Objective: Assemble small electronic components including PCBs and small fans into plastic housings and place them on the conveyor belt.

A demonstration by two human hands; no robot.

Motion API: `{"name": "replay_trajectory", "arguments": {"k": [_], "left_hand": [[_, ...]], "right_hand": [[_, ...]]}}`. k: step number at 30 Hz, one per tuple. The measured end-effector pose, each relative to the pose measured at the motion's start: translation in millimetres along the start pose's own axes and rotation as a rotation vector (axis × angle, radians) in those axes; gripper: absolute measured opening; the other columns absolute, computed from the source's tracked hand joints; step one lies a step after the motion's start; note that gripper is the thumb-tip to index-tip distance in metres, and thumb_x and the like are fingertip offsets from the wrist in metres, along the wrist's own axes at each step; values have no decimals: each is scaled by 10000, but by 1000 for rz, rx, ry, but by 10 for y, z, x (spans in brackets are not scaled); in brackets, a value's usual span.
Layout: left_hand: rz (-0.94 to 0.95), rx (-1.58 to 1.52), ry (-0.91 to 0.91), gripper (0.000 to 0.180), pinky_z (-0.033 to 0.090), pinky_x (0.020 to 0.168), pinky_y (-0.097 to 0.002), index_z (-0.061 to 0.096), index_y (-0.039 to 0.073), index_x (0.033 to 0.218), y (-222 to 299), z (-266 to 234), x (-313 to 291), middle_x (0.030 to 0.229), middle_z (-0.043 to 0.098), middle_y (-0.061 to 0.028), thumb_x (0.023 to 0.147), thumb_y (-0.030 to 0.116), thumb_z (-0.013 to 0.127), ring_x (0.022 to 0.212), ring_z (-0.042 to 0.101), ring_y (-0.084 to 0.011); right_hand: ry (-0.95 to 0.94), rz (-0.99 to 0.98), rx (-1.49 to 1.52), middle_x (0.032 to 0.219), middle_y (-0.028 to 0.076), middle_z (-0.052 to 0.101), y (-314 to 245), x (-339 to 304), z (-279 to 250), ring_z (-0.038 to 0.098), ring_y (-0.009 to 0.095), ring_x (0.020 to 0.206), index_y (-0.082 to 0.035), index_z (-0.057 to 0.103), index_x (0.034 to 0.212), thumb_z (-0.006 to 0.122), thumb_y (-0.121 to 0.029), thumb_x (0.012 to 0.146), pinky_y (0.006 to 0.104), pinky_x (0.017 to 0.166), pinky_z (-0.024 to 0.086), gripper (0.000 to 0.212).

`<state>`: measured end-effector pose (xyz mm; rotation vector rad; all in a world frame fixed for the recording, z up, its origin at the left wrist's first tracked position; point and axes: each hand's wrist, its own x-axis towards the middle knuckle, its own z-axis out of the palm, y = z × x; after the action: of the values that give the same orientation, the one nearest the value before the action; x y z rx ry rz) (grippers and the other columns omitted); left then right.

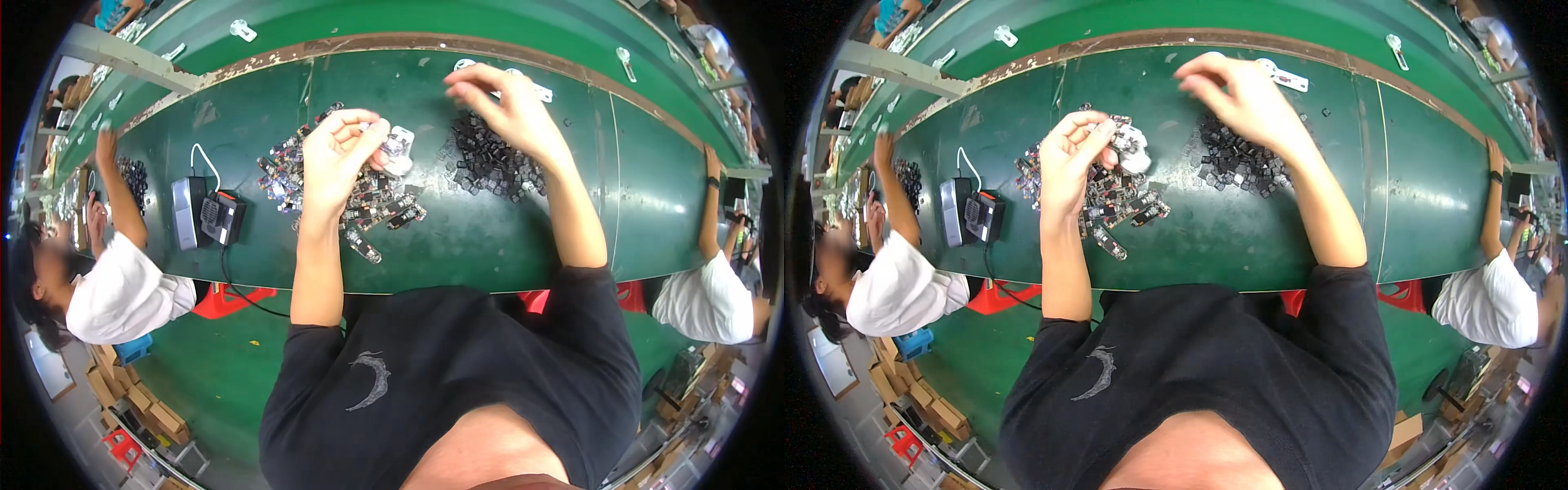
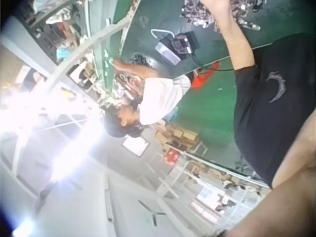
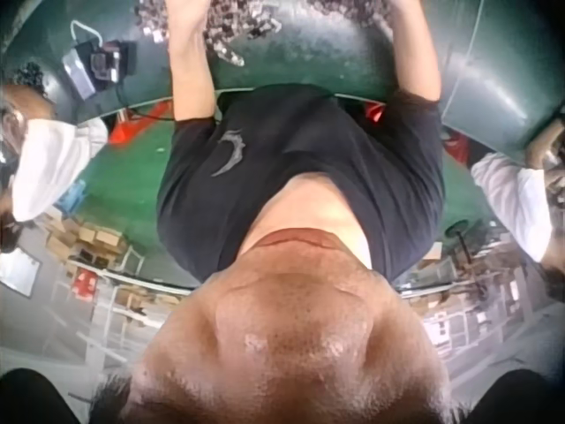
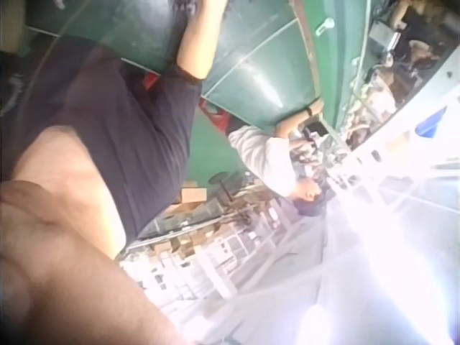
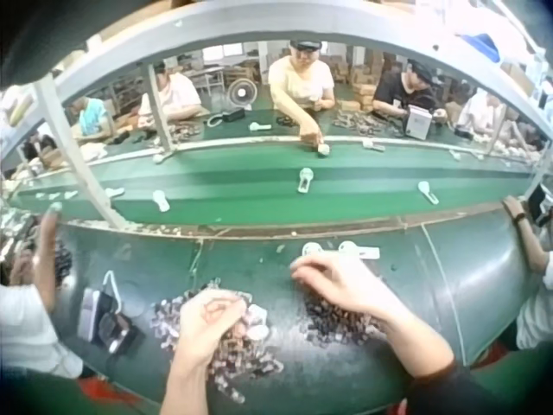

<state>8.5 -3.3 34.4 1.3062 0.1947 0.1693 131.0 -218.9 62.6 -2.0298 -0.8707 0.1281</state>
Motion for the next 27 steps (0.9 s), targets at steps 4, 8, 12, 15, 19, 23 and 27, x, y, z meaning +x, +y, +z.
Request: {"name": "replay_trajectory", "arguments": {"k": [4, 8, 12, 15, 19, 23, 27], "left_hand": [[-64, -108, 71, 244, 495, 622, -222, 615, -45, 1095, -121, -151, 101, 818, 650, -62, 912, 116, 630, 657, 623, -113], [-228, -491, 86, 261, 551, 811, -328, 555, -64, 1137, -164, -185, 146, 991, 652, -163, 912, 62, 598, 910, 670, -251], [-289, -596, -42, 350, 500, 997, -394, 464, -109, 1217, -162, -117, 132, 1099, 599, -220, 892, -29, 566, 1094, 609, -320], [-332, -663, -152, 423, 469, 1040, -398, 385, -131, 1279, -199, -59, 112, 1162, 558, -223, 891, -63, 540, 1145, 575, -327], [-382, -642, -204, 350, 487, 1014, -434, 437, -113, 1238, -193, -9, 71, 1142, 566, -198, 901, -68, 520, 1121, 587, -330], [-278, -337, -180, 369, 583, 841, -373, 467, -88, 1231, -78, 104, 7, 1069, 603, -183, 891, -15, 590, 964, 665, -291], [-178, -277, -196, 402, 601, 760, -338, 483, -96, 1248, -26, 183, -54, 1090, 605, -174, 883, 3, 618, 923, 677, -272]], "right_hand": [[-88, -152, -413, 889, 144, 681, 309, 7, -73, 649, 321, 865, -48, 695, 936, 649, -206, 847, 391, 793, 508, 187], [-277, -78, -524, 848, 99, 646, 328, -52, 71, 618, 286, 884, -57, 692, 908, 732, -217, 762, 397, 782, 486, 221], [-244, -107, -557, 837, 96, 634, 314, -94, 142, 617, 299, 761, -46, 662, 860, 732, -179, 744, 385, 704, 495, 190], [-242, -103, -408, 790, 78, 618, 330, -100, 106, 614, 242, 697, -36, 640, 867, 709, -137, 784, 343, 660, 493, 148], [-139, 21, -43, 695, 29, 583, 146, -146, 26, 559, 110, 610, -29, 592, 889, 669, -140, 863, 251, 583, 458, 138], [-389, 330, 685, 774, 34, 590, 43, -207, -81, 569, 109, 601, -40, 522, 986, 610, -115, 928, 240, 568, 474, 129], [-339, 219, 893, 826, 105, 649, -96, -273, -45, 660, 157, 734, 5, 528, 986, 635, -48, 894, 278, 680, 545, 151]]}}
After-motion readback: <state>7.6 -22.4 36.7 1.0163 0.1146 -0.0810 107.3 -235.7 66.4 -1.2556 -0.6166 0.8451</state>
